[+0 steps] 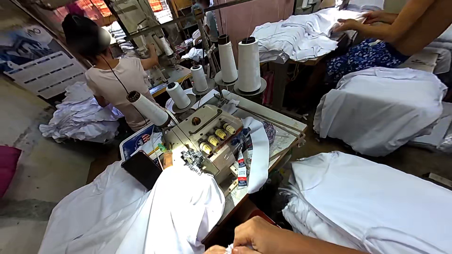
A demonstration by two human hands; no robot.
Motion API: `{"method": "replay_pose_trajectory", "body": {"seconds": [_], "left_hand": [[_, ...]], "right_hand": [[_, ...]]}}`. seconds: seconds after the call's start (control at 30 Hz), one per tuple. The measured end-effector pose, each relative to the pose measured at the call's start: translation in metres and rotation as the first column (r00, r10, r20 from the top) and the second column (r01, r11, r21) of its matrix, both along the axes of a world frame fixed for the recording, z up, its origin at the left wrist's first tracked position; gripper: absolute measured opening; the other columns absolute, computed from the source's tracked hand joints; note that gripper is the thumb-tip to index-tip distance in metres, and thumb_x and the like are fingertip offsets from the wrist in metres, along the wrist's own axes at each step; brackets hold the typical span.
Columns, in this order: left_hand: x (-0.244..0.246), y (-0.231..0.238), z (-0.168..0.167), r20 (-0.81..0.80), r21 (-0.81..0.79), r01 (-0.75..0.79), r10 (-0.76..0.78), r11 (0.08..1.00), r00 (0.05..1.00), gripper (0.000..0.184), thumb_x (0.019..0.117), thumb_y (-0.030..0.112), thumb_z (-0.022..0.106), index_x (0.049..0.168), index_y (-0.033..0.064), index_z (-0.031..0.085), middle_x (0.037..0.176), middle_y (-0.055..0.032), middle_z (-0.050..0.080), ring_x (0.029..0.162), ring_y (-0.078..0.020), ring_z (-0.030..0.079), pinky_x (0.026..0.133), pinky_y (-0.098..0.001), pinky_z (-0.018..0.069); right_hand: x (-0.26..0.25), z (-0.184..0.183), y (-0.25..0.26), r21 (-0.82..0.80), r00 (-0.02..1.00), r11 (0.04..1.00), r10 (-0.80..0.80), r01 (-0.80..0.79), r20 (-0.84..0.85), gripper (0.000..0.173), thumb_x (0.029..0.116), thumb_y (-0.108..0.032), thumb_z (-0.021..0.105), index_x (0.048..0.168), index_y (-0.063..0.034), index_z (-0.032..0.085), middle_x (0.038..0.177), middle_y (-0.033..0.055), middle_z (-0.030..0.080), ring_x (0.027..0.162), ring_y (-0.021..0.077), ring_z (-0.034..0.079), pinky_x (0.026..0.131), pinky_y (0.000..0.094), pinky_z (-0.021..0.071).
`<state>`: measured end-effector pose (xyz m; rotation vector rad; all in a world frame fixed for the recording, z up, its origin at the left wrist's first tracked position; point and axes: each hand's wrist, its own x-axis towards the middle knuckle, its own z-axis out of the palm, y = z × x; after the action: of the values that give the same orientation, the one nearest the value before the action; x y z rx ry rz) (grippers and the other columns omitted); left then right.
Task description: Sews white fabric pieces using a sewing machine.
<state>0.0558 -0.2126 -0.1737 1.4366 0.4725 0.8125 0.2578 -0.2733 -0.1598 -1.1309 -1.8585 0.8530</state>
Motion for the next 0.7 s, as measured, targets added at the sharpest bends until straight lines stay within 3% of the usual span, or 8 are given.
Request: {"method": "replay_pose_trajectory", "body": {"seconds": [0.07, 0.13, 0.27, 0.37, 0.43, 0.53, 0.6, 0.7], "left_hand": [[-0.005, 0.003, -0.012, 0.037, -0.003, 0.015, -0.015, 1.0, 0.999, 0.011, 0.0921, 0.016, 0.073, 0.095, 0.0216, 0.082, 0.098, 0.0167, 0.076, 0.095, 0.0076, 0.068, 0.087, -0.0154, 0.0551], [-0.006, 0.003, -0.018, 0.061, -0.033, -0.023, 0.025, 0.999, 0.998, 0.013, 0.091, 0.02, 0.075, 0.098, 0.0292, 0.082, 0.098, 0.0199, 0.075, 0.092, 0.0085, 0.068, 0.084, -0.0144, 0.0558], [-0.007, 0.006, -0.011, -0.044, -0.14, -0.067, 0.061, 0.988, 0.997, 0.029, 0.0875, -0.003, 0.07, 0.113, 0.01, 0.073, 0.095, 0.0123, 0.077, 0.084, 0.0026, 0.07, 0.081, -0.0207, 0.0584], [-0.01, 0.01, -0.009, -0.074, -0.111, -0.005, -0.004, 0.994, 0.997, 0.018, 0.0927, 0.004, 0.068, 0.096, 0.0186, 0.077, 0.091, 0.0166, 0.075, 0.08, 0.008, 0.067, 0.075, -0.015, 0.0556], [-0.012, 0.013, -0.011, -0.058, -0.062, 0.018, -0.022, 0.998, 0.998, 0.016, 0.0933, 0.008, 0.069, 0.095, 0.0226, 0.075, 0.092, 0.0191, 0.074, 0.082, 0.0096, 0.066, 0.076, -0.0133, 0.0549], [-0.016, 0.017, -0.01, -0.092, 0.02, 0.055, -0.053, 0.998, 0.994, 0.012, 0.0931, 0.006, 0.068, 0.096, 0.0142, 0.076, 0.094, 0.0161, 0.075, 0.087, 0.0087, 0.067, 0.082, -0.0156, 0.0561], [-0.019, 0.025, -0.011, -0.137, 0.169, 0.1, -0.077, 0.981, 0.988, 0.007, 0.094, 0.006, 0.067, 0.096, 0.0076, 0.074, 0.095, 0.0112, 0.075, 0.092, 0.0072, 0.067, 0.087, -0.0174, 0.0557], [-0.025, 0.042, -0.01, -0.21, 0.387, 0.199, -0.124, 0.901, 0.97, 0.014, 0.0996, 0.019, 0.064, 0.098, 0.0081, 0.071, 0.093, 0.0062, 0.075, 0.09, 0.0071, 0.067, 0.085, -0.0151, 0.0553]], "right_hand": [[-0.004, -0.003, 0.002, 0.063, 0.998, 0.997, -0.039, 0.042, -0.051, 0.027, 0.097, -0.01, 0.06, 0.081, 0.0079, 0.072, 0.077, 0.0196, 0.068, 0.073, 0.0292, 0.068, 0.066, 0.0443, 0.0521], [-0.008, -0.008, 0.004, 0.151, 0.992, 0.984, -0.076, 0.09, -0.098, 0.024, 0.0949, -0.01, 0.064, 0.078, 0.006, 0.07, 0.075, 0.0168, 0.068, 0.07, 0.0239, 0.067, 0.063, 0.037, 0.0525], [-0.017, -0.009, 0.006, 0.238, 0.982, 0.958, -0.127, 0.158, -0.142, 0.009, 0.0909, -0.002, 0.067, 0.089, 0.0065, 0.068, 0.077, 0.0172, 0.069, 0.067, 0.0218, 0.067, 0.062, 0.0331, 0.0543], [-0.018, -0.011, 0.007, 0.245, 0.982, 0.954, -0.147, 0.173, -0.119, 0.008, 0.0935, -0.002, 0.064, 0.095, 0.0058, 0.067, 0.077, 0.0167, 0.069, 0.066, 0.0221, 0.067, 0.062, 0.0337, 0.0549], [-0.017, -0.013, 0.007, 0.218, 0.983, 0.961, -0.154, 0.172, -0.098, 0.012, 0.0958, -0.004, 0.063, 0.102, 0.0054, 0.066, 0.078, 0.0162, 0.069, 0.068, 0.0226, 0.069, 0.063, 0.0351, 0.0564], [-0.013, -0.012, 0.006, 0.147, 0.992, 0.981, -0.123, 0.127, -0.037, 0.028, 0.0978, -0.017, 0.066, 0.115, 0.0058, 0.066, 0.077, 0.0157, 0.068, 0.065, 0.0245, 0.067, 0.062, 0.039, 0.0564], [-0.009, -0.008, 0.007, 0.096, 0.997, 0.993, -0.074, 0.071, 0.026, 0.024, 0.0976, -0.014, 0.066, 0.11, 0.0062, 0.069, 0.076, 0.0174, 0.069, 0.066, 0.0283, 0.069, 0.064, 0.0455, 0.057], [-0.011, -0.01, 0.009, 0.096, 0.999, 0.995, -0.02, 0.016, 0.037, 0.016, 0.0977, -0.008, 0.062, 0.092, 0.0044, 0.07, 0.075, 0.0158, 0.068, 0.067, 0.0253, 0.068, 0.064, 0.0404, 0.0559]]}}
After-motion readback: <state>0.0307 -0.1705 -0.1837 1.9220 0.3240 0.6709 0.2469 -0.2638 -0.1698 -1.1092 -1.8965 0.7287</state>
